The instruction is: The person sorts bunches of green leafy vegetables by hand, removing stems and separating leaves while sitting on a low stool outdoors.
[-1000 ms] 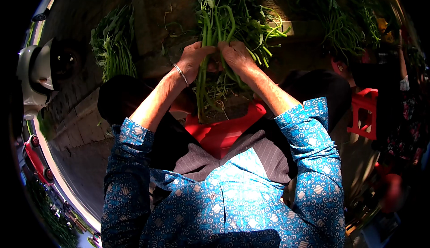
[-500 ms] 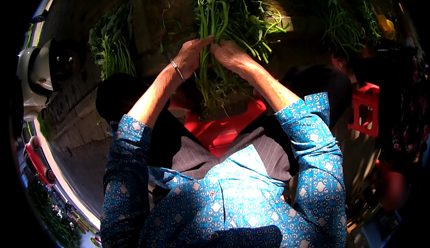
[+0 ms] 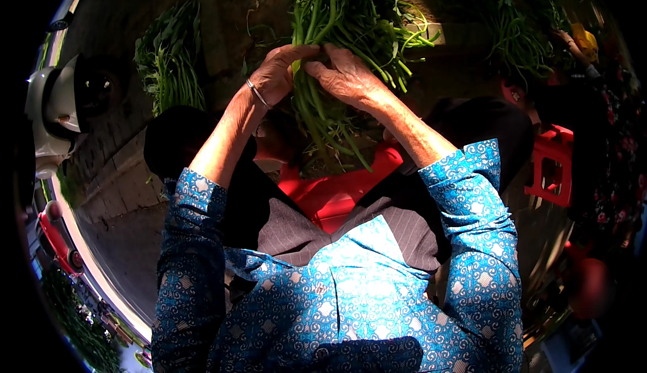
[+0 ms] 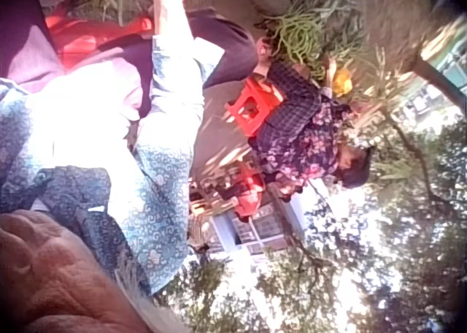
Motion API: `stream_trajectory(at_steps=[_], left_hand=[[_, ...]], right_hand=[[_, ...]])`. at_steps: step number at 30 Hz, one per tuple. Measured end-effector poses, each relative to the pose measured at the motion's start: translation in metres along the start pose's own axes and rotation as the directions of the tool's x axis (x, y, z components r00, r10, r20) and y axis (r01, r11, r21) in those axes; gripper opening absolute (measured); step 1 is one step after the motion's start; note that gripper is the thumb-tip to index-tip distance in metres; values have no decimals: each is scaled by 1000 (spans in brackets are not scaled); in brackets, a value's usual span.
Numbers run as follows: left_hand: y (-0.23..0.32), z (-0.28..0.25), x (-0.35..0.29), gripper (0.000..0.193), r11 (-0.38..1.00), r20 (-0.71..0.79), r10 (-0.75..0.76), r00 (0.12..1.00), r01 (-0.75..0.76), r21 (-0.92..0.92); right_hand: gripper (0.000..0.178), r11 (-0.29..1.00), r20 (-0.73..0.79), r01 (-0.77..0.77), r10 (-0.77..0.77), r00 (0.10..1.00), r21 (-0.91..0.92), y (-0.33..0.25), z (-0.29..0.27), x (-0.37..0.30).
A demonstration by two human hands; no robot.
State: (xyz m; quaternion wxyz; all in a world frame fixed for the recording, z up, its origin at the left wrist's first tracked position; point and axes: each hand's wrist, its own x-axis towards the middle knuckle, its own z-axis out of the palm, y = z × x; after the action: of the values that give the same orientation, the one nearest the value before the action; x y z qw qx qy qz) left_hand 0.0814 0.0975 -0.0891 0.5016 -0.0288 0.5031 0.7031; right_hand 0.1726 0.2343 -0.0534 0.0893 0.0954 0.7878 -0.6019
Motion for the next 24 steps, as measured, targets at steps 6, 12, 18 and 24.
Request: stream_trajectory(at_steps=[6, 12, 18, 24], left_hand=[[3, 0, -4, 24, 1000, 39, -8, 999, 8, 4], [-4, 9, -9, 24, 991, -23, 51, 998, -47, 129], [-8, 17, -11, 27, 989, -6, 77, 997, -76, 126], [-5, 21, -16, 29, 986, 9, 80, 997, -80, 146]], right_hand=[[34, 967, 0, -129, 132, 991, 218, -1, -4, -1], [35, 905, -179, -198, 280, 943, 376, 14, -10, 7], [28, 883, -164, -196, 289, 943, 425, 10, -8, 7], [28, 864, -95, -250, 320, 943, 438, 10, -10, 7]])
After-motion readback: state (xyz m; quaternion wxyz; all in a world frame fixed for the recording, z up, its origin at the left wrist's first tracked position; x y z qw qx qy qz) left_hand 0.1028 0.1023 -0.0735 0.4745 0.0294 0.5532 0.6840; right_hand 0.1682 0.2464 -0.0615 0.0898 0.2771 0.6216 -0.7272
